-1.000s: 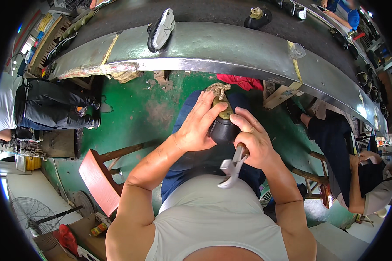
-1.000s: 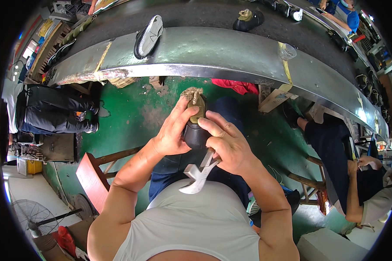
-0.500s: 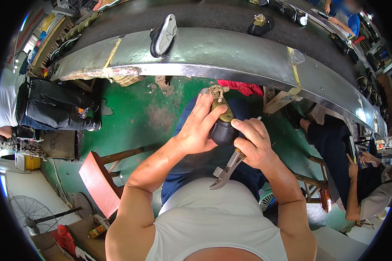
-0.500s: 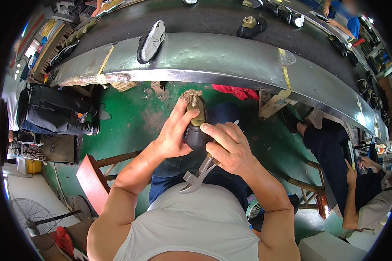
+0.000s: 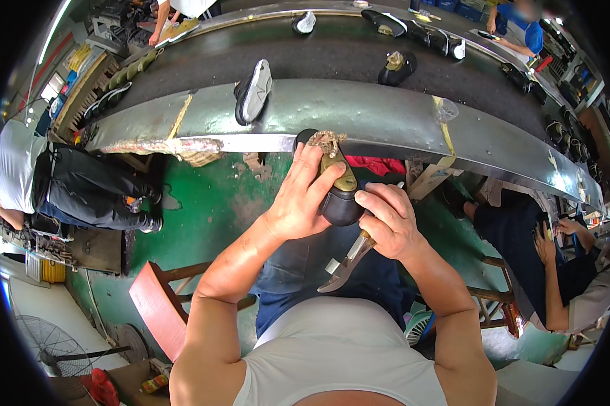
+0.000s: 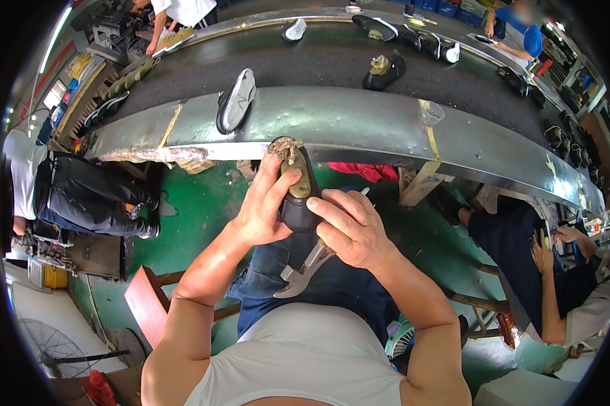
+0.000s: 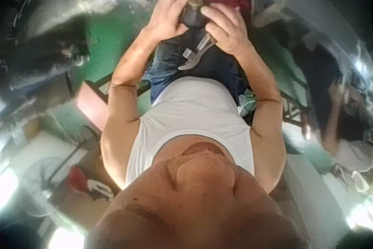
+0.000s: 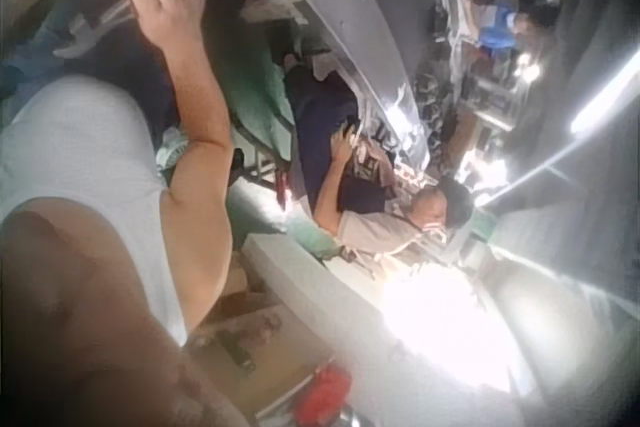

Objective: Manually assemble and last shoes using hand tools on a production line.

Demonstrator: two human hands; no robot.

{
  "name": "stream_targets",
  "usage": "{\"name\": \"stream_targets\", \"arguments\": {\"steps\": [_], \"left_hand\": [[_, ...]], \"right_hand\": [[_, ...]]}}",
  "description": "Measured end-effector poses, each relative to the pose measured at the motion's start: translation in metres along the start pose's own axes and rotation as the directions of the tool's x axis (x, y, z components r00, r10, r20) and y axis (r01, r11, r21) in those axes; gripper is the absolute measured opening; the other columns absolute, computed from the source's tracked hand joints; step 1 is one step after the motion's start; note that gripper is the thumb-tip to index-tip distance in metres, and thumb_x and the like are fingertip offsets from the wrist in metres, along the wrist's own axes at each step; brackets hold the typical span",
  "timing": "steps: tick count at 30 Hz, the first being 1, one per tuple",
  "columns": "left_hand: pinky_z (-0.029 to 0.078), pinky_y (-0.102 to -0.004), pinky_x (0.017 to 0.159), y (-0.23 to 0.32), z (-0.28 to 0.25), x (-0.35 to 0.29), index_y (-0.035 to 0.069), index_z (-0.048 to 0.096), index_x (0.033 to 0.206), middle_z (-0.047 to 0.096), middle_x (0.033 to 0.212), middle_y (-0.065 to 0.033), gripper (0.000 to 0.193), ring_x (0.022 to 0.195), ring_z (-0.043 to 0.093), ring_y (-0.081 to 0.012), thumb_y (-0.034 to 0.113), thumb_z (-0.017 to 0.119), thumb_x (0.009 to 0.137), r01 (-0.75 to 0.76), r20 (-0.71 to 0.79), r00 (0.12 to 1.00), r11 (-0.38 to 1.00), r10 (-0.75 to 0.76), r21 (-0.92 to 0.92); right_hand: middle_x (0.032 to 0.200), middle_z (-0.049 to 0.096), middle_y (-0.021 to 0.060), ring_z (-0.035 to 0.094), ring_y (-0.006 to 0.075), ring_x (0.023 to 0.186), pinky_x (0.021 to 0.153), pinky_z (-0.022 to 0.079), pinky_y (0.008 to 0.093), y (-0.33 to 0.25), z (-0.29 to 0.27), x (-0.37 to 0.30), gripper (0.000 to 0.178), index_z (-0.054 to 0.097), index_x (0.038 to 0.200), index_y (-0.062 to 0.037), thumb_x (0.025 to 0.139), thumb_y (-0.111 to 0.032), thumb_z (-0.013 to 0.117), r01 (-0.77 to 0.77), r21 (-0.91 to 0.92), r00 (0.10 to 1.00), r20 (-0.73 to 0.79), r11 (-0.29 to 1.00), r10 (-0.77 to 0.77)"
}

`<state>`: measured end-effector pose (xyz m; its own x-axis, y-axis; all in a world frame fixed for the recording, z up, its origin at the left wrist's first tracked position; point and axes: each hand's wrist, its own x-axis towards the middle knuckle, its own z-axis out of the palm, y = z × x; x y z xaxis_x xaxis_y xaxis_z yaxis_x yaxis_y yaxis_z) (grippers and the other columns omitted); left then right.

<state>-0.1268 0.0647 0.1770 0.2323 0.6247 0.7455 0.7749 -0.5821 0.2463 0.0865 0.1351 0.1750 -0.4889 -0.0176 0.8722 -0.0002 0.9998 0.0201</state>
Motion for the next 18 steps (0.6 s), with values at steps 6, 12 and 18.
{"name": "stream_targets", "arguments": {"steps": [6, 12, 18], "left_hand": [[0.024, -0.0659, 0.113, -0.009, -0.009, 0.025, 0.009, 0.047, 0.138, 0.038, 0.141, -0.031, 0.094, 0.134, 0.038, -0.0508, 0.011, 0.086, 0.052, -0.045, 0.13, 0.991, 0.996, 0.035, 0.072], [0.025, -0.0643, 0.113, -0.016, 0.006, 0.038, 0.007, 0.044, 0.139, 0.038, 0.14, -0.0324, 0.092, 0.133, 0.038, -0.0521, 0.012, 0.085, 0.057, 0.005, 0.124, 0.992, 1.0, -0.008, 0.025], [0.036, -0.0544, 0.111, -0.035, 0.026, 0.05, 0.002, 0.041, 0.14, 0.035, 0.145, -0.0325, 0.089, 0.133, 0.038, -0.0535, 0.011, 0.085, 0.063, 0.057, 0.14, 0.989, 0.993, -0.042, -0.106]], "right_hand": [[0.128, 0.056, 0.0115, 0.058, 0.0313, 0.112, 0.082, 0.052, 0.0426, 0.008, -0.006, 0.012, 0.017, 0.057, 0.084, -0.0043, 0.073, -0.005, 0.07, -0.015, -0.046, 1.0, 0.008, 0.999, 0.016], [0.125, 0.052, 0.0135, 0.055, 0.034, 0.114, 0.088, 0.051, 0.0449, 0.02, -0.016, 0.023, 0.02, 0.056, 0.087, -0.0042, 0.072, -0.005, 0.07, -0.09, -0.069, 0.987, 0.127, 0.994, 0.098], [0.123, 0.051, 0.0138, 0.058, 0.0319, 0.108, 0.094, 0.045, 0.0445, 0.043, -0.018, 0.028, 0.014, 0.055, 0.087, -0.0055, 0.078, -0.006, 0.066, -0.164, -0.069, 0.938, 0.298, 0.984, 0.177]]}}
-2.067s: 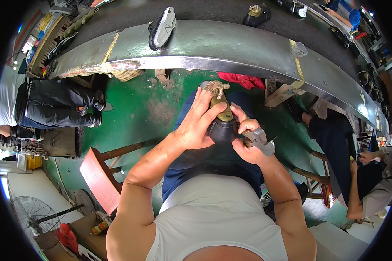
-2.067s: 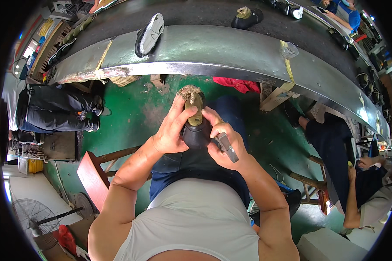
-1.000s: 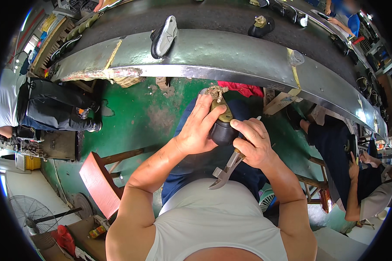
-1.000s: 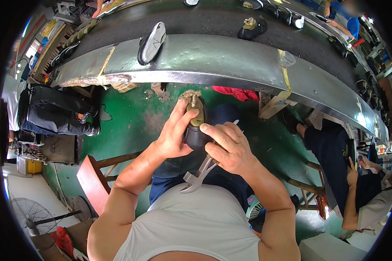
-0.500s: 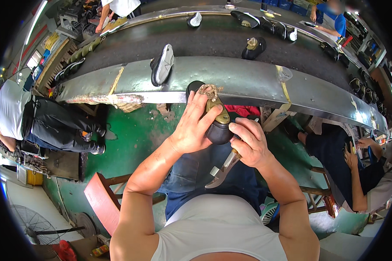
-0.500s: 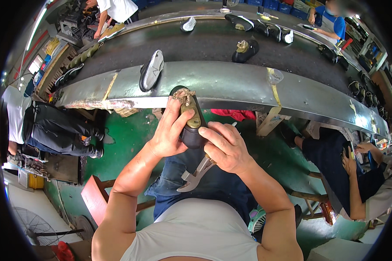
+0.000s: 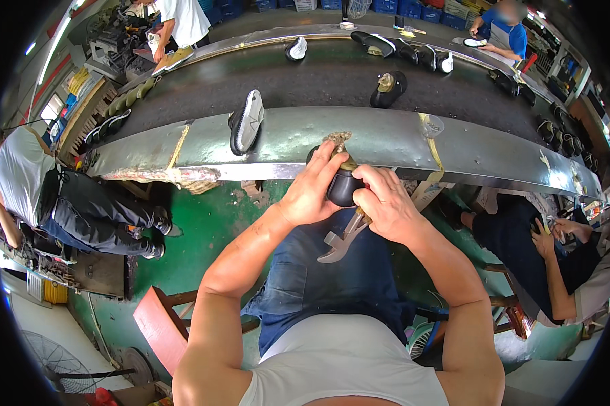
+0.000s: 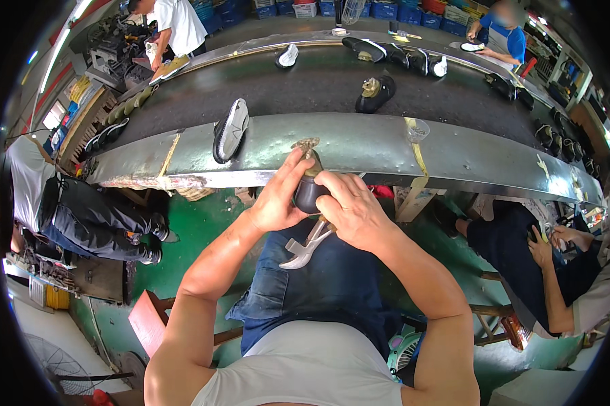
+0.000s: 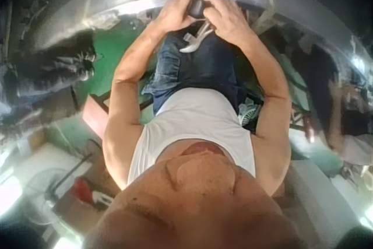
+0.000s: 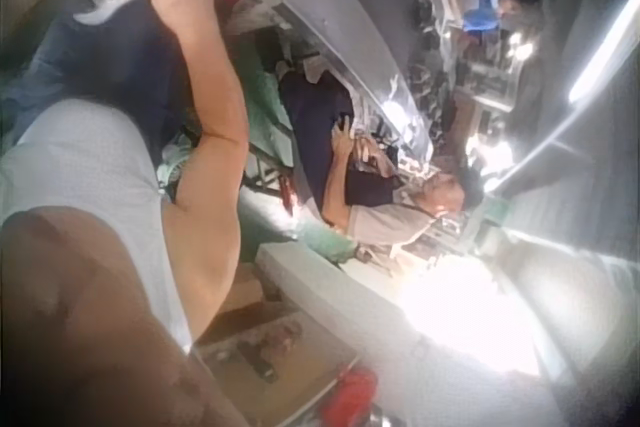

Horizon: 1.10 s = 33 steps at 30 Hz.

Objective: Manually assemble and last shoes using hand tools on a production line.

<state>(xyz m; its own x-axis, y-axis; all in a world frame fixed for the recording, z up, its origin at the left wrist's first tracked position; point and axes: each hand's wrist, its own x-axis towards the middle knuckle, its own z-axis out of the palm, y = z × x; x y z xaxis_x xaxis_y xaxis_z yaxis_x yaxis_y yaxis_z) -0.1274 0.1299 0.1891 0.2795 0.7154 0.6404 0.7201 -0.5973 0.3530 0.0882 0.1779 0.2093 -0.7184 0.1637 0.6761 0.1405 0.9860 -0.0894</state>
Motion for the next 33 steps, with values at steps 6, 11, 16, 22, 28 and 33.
{"name": "stream_targets", "arguments": {"steps": [6, 11, 16, 22, 28, 33], "left_hand": [[0.043, -0.0504, 0.106, -0.001, 0.024, -0.01, -0.002, 0.047, 0.135, 0.045, 0.135, -0.0233, 0.08, 0.129, 0.046, -0.0468, 0.007, 0.085, 0.065, -0.085, -0.243, 0.966, 0.996, 0.087, 0.018], [0.046, -0.0516, 0.102, -0.002, 0.03, -0.011, -0.001, 0.052, 0.127, 0.048, 0.127, -0.0201, 0.071, 0.124, 0.05, -0.0461, 0.004, 0.083, 0.063, -0.156, -0.353, 0.922, 0.987, 0.159, 0.038], [0.046, -0.0522, 0.101, -0.005, 0.026, -0.012, 0.0, 0.052, 0.124, 0.048, 0.128, -0.0206, 0.069, 0.123, 0.052, -0.0476, 0.004, 0.083, 0.062, -0.154, -0.315, 0.935, 0.987, 0.161, 0.049], [0.046, -0.0515, 0.102, -0.009, 0.029, -0.024, 0.001, 0.048, 0.127, 0.048, 0.13, -0.021, 0.074, 0.125, 0.051, -0.0462, 0.002, 0.085, 0.062, -0.169, -0.345, 0.922, 0.985, 0.174, 0.043], [0.046, -0.0488, 0.103, -0.01, 0.035, -0.031, 0.005, 0.04, 0.121, 0.047, 0.131, -0.0205, 0.076, 0.126, 0.051, -0.0442, 0.003, 0.088, 0.062, -0.107, -0.363, 0.927, 0.994, 0.092, -0.022], [0.046, -0.051, 0.103, -0.009, 0.046, -0.042, 0.009, 0.039, 0.108, 0.046, 0.13, -0.0198, 0.068, 0.128, 0.049, -0.045, 0.002, 0.088, 0.061, -0.102, -0.331, 0.94, 0.994, 0.086, -0.031]], "right_hand": [[0.121, 0.051, 0.0121, 0.059, 0.0285, 0.103, 0.092, 0.044, 0.0419, 0.008, -0.004, 0.008, 0.01, 0.054, 0.084, -0.006, 0.08, -0.008, 0.063, 0.02, -0.037, 1.0, 0.019, 0.999, -0.019], [0.122, 0.052, 0.0106, 0.059, 0.0268, 0.101, 0.092, 0.043, 0.041, 0.009, -0.004, 0.005, 0.009, 0.055, 0.083, -0.0059, 0.08, -0.008, 0.063, 0.049, -0.035, 0.999, 0.016, 0.998, -0.048], [0.13, 0.053, 0.0111, 0.058, 0.0279, 0.11, 0.093, 0.042, 0.042, 0.009, 0.0, -0.001, 0.006, 0.057, 0.084, -0.0052, 0.079, -0.006, 0.061, 0.032, -0.088, 0.999, -0.002, 0.996, -0.032], [0.135, 0.051, 0.0179, 0.055, 0.0357, 0.119, 0.093, 0.043, 0.0454, 0.005, 0.012, -0.026, 0.027, 0.055, 0.089, -0.0044, 0.068, 0.001, 0.071, -0.054, 0.082, 0.988, -0.14, 0.995, 0.065], [0.143, 0.045, 0.0227, 0.053, 0.0269, 0.123, 0.101, 0.042, 0.0407, -0.004, 0.05, -0.057, 0.026, 0.045, 0.099, -0.0065, 0.09, -0.007, 0.069, -0.372, 0.602, 0.843, -0.099, 0.707, 0.528], [0.138, 0.049, 0.0169, 0.056, 0.0188, 0.116, 0.091, 0.047, 0.0322, -0.011, 0.069, -0.055, 0.029, 0.045, 0.1, -0.0073, 0.091, -0.01, 0.072, -0.28, 0.951, 0.689, 0.102, 0.134, 0.718]]}}
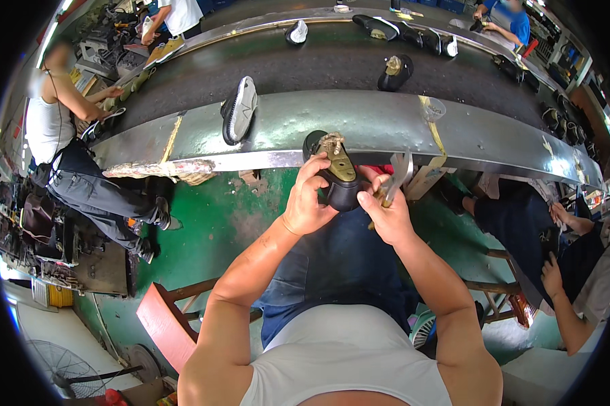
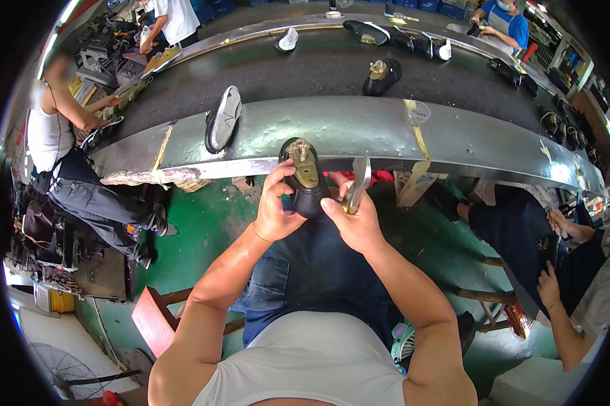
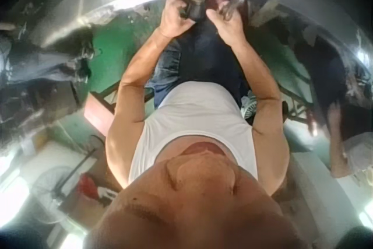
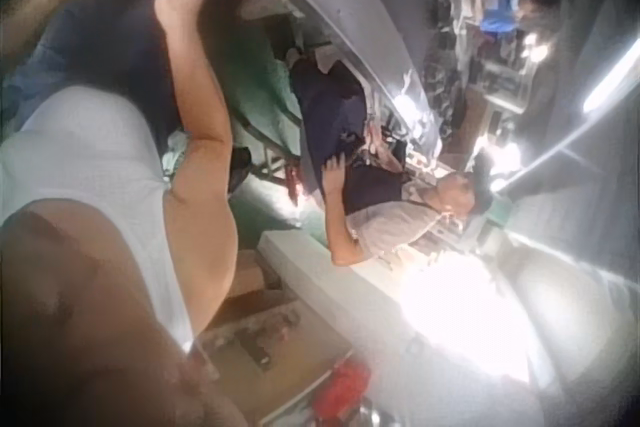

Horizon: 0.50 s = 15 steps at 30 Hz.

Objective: Manually assemble and last shoes using hand tools on a production line.

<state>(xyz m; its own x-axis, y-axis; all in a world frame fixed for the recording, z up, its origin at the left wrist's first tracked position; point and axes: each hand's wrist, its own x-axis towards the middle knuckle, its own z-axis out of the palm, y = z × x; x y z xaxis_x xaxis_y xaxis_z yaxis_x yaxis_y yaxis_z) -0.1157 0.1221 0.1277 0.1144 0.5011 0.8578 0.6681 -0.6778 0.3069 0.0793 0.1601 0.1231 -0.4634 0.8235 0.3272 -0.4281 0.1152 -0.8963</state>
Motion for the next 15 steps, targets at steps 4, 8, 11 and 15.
{"name": "stream_targets", "arguments": {"steps": [4, 8, 11, 15], "left_hand": [[0.046, -0.0541, 0.101, 0.0, 0.004, -0.012, 0.01, 0.04, 0.1, 0.045, 0.129, -0.0186, 0.064, 0.128, 0.049, -0.0456, 0.002, 0.088, 0.06, 0.021, -0.002, 1.0, 0.999, -0.021, 0.039], [0.046, -0.0544, 0.101, 0.003, 0.01, -0.017, 0.01, 0.042, 0.096, 0.046, 0.127, -0.0177, 0.061, 0.126, 0.05, -0.0447, 0.003, 0.089, 0.059, 0.018, -0.013, 1.0, 0.998, -0.018, 0.062], [0.046, -0.0539, 0.101, 0.003, 0.01, -0.019, 0.01, 0.042, 0.095, 0.046, 0.127, -0.0178, 0.061, 0.125, 0.05, -0.0445, 0.003, 0.089, 0.058, 0.015, -0.01, 1.0, 0.997, -0.015, 0.077], [0.046, -0.0534, 0.101, 0.004, 0.012, -0.022, 0.01, 0.042, 0.095, 0.046, 0.127, -0.0179, 0.061, 0.125, 0.051, -0.0442, 0.003, 0.089, 0.058, 0.018, -0.024, 1.0, 0.997, -0.016, 0.081]], "right_hand": [[0.14, 0.045, 0.0176, 0.055, 0.0187, 0.118, 0.089, 0.048, 0.0291, -0.005, 0.009, -0.003, 0.031, 0.041, 0.101, -0.0098, 0.092, -0.006, 0.071, -0.128, 0.123, 0.992, 0.03, 0.984, 0.125], [0.139, 0.044, 0.0169, 0.054, 0.0195, 0.118, 0.09, 0.049, 0.0299, 0.0, 0.006, -0.008, 0.035, 0.04, 0.101, -0.01, 0.089, -0.005, 0.073, -0.139, 0.187, 0.99, 0.055, 0.972, 0.131], [0.137, 0.047, 0.0143, 0.051, 0.0052, 0.083, 0.069, 0.043, 0.0228, 0.0, 0.009, -0.009, 0.036, 0.043, 0.101, -0.0132, 0.087, -0.004, 0.074, -0.121, 0.216, 0.993, 0.023, 0.969, 0.119], [0.137, 0.047, 0.0146, 0.05, 0.005, 0.083, 0.069, 0.043, 0.0226, -0.001, 0.01, -0.011, 0.036, 0.043, 0.101, -0.0128, 0.087, -0.003, 0.074, -0.149, 0.233, 0.989, 0.018, 0.961, 0.149]]}}
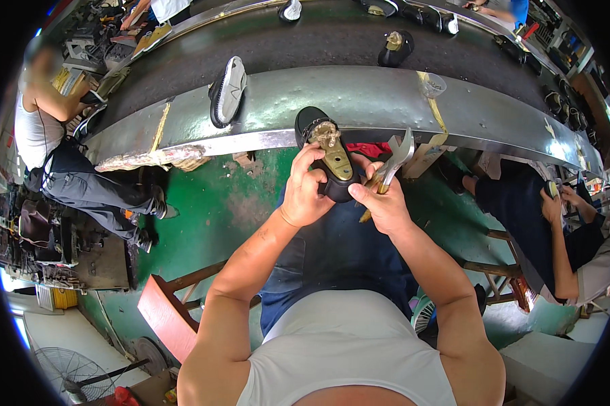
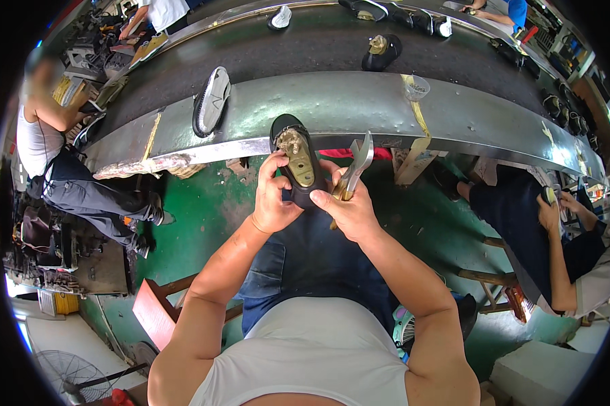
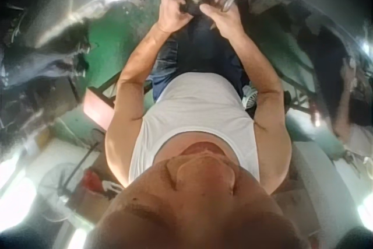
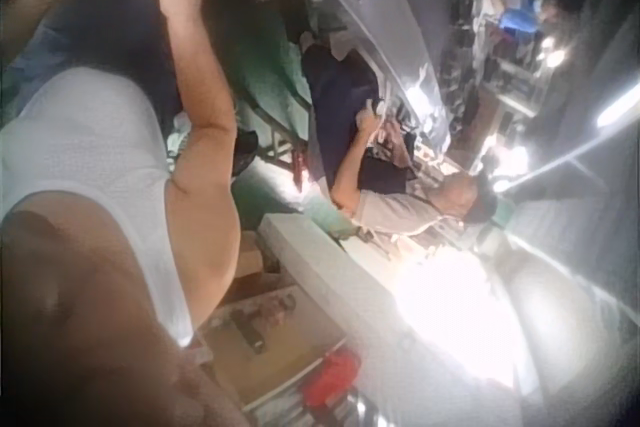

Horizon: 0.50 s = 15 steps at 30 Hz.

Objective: Manually assemble and last shoes using hand tools on a production line.

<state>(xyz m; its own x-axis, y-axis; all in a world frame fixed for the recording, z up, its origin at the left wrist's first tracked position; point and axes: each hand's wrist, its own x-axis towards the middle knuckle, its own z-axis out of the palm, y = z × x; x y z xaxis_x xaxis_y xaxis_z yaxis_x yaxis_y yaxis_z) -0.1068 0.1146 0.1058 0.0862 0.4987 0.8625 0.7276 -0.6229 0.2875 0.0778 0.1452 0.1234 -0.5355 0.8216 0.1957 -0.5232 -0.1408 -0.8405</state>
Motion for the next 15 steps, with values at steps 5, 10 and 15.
{"name": "stream_targets", "arguments": {"steps": [5, 10, 15], "left_hand": [[0.047, -0.0532, 0.1, 0.001, 0.002, 0.001, 0.01, 0.042, 0.095, 0.046, 0.126, -0.0178, 0.061, 0.123, 0.052, -0.0443, 0.004, 0.09, 0.058, 0.004, -0.004, 1.0, 1.0, -0.004, 0.014], [0.048, -0.0525, 0.098, 0.0, 0.004, 0.007, 0.01, 0.042, 0.096, 0.046, 0.126, -0.018, 0.061, 0.123, 0.053, -0.0439, 0.004, 0.09, 0.058, -0.012, -0.006, 1.0, 0.998, 0.013, 0.058], [0.038, -0.0546, 0.105, -0.008, -0.005, 0.057, 0.002, 0.046, 0.124, 0.044, 0.14, -0.0238, 0.079, 0.132, 0.043, -0.0488, 0.013, 0.09, 0.059, -0.015, 0.064, 0.998, 0.999, 0.013, 0.035]], "right_hand": [[0.138, 0.048, 0.0144, 0.049, 0.0051, 0.083, 0.07, 0.043, 0.0231, 0.002, -0.005, 0.0, 0.036, 0.043, 0.102, -0.0126, 0.086, -0.003, 0.074, -0.026, -0.008, 1.0, -0.016, 1.0, 0.026], [0.14, 0.045, 0.0138, 0.051, 0.0059, 0.092, 0.074, 0.045, 0.0237, 0.01, -0.015, 0.004, 0.041, 0.043, 0.101, -0.0119, 0.083, -0.001, 0.078, 0.016, -0.1, 1.0, 0.007, 0.995, -0.015], [0.146, 0.044, 0.0127, 0.05, 0.0049, 0.088, 0.074, 0.046, 0.0243, -0.011, -0.013, 0.028, 0.043, 0.042, 0.1, -0.01, 0.08, -0.001, 0.079, 0.084, -0.202, 0.994, 0.092, 0.976, -0.067]]}}
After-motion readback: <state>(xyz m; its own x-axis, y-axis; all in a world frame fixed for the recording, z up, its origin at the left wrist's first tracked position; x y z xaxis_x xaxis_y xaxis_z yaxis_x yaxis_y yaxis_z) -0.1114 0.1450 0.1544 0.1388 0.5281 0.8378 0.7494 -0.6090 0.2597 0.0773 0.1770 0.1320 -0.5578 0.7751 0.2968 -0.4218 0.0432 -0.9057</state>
